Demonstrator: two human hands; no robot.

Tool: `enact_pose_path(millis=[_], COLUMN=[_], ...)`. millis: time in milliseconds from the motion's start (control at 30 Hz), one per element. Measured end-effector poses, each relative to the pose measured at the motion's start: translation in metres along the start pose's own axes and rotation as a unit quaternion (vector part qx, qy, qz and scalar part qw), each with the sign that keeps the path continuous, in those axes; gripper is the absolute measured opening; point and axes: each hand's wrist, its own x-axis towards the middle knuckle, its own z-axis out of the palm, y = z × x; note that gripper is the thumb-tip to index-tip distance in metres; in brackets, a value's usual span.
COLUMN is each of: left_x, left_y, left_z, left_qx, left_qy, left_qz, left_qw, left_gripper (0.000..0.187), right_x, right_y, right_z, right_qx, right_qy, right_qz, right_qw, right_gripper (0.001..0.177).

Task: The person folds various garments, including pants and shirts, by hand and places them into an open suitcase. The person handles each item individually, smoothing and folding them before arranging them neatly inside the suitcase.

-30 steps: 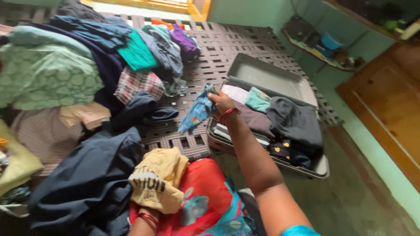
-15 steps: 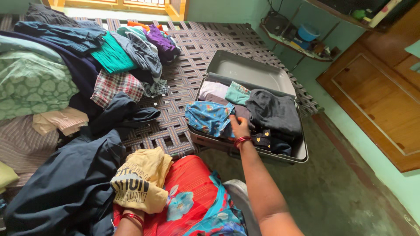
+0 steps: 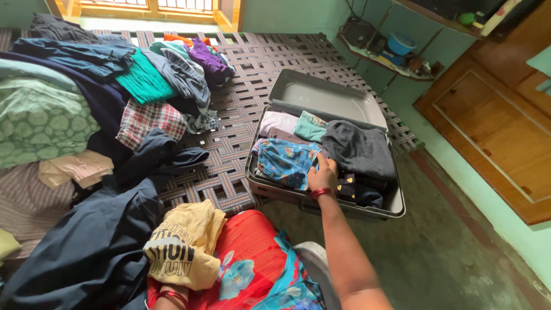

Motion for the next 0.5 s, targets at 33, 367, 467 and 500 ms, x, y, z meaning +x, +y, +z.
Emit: enact_pose_path(millis=[33,367,467,500], left_x=[0.0,0.0,0.003,0.003], left_y=[-0.001,0.004,0.008,0.008], left_z=[0.0,0.003,0.004,0.003], left_qx=[0.0,-0.006,-0.008,-0.01], left_qy=[0.0,-0.004,-0.007,-0.008], left_qz=[0.001,0.002,0.01,0.011], left_qw=[1.0,1.0,1.0,1.0], left_gripper=[0.07,0.073,0.074,0.075], right_x=[-0.008,-0.006,-0.009,-0.01], right_y=[-0.01,-0.116,-0.119,-0.118], right_z=[-0.005,0.053,0.056,0.055], right_qx=[-0.031,-0.112,-0.149,-0.152], right_qy=[0.042,-0.23,-0.285,-0.289], right_qz=[0.005,-0.123,-0.1,-0.099], right_qw=[0.999,0.959,0.941,0.94], right_gripper=[0.051,0.064,0.069,0.069])
